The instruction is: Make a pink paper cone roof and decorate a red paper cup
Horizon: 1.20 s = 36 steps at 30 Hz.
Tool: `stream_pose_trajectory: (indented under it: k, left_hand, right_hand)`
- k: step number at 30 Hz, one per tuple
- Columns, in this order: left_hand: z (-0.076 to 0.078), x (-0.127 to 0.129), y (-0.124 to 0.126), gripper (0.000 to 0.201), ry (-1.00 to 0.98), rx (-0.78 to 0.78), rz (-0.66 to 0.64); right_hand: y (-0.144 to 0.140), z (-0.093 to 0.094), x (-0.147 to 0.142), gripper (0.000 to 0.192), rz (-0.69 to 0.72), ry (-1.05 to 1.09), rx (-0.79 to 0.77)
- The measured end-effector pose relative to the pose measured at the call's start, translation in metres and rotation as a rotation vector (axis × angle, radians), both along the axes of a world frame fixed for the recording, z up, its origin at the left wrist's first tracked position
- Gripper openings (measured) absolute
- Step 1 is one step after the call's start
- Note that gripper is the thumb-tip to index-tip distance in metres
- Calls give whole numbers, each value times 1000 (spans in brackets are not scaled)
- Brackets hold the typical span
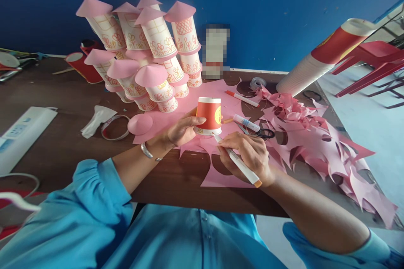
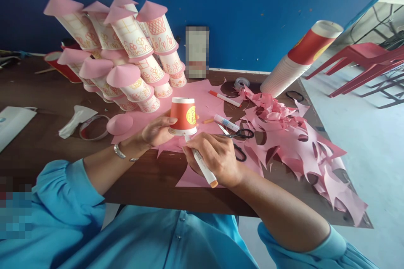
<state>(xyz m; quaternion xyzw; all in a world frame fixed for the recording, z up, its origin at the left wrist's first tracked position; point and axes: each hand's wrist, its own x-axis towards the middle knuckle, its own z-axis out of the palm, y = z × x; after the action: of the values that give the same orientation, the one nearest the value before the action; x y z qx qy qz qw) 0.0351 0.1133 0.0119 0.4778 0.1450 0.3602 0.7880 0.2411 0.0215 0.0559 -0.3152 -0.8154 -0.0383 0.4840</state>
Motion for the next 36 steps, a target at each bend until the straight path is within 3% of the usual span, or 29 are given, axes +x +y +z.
stream_pose_trajectory:
  k: [11, 17, 26, 36]
  left_hand:
    - [1, 0, 0, 52, 21, 10, 14]
    - [2, 0, -1, 39, 33, 28, 20]
    - [3, 0, -1, 55, 27, 18, 10]
    - [4, 0, -1, 50, 17, 36, 3]
  right_hand:
    - [0, -1, 0, 21, 3, -1, 5]
    - [0, -2, 0, 22, 15, -6, -7]
    - [0, -2, 0, 22, 15, -11, -6]
    - [-1, -2, 1, 23, 15, -13, -17]
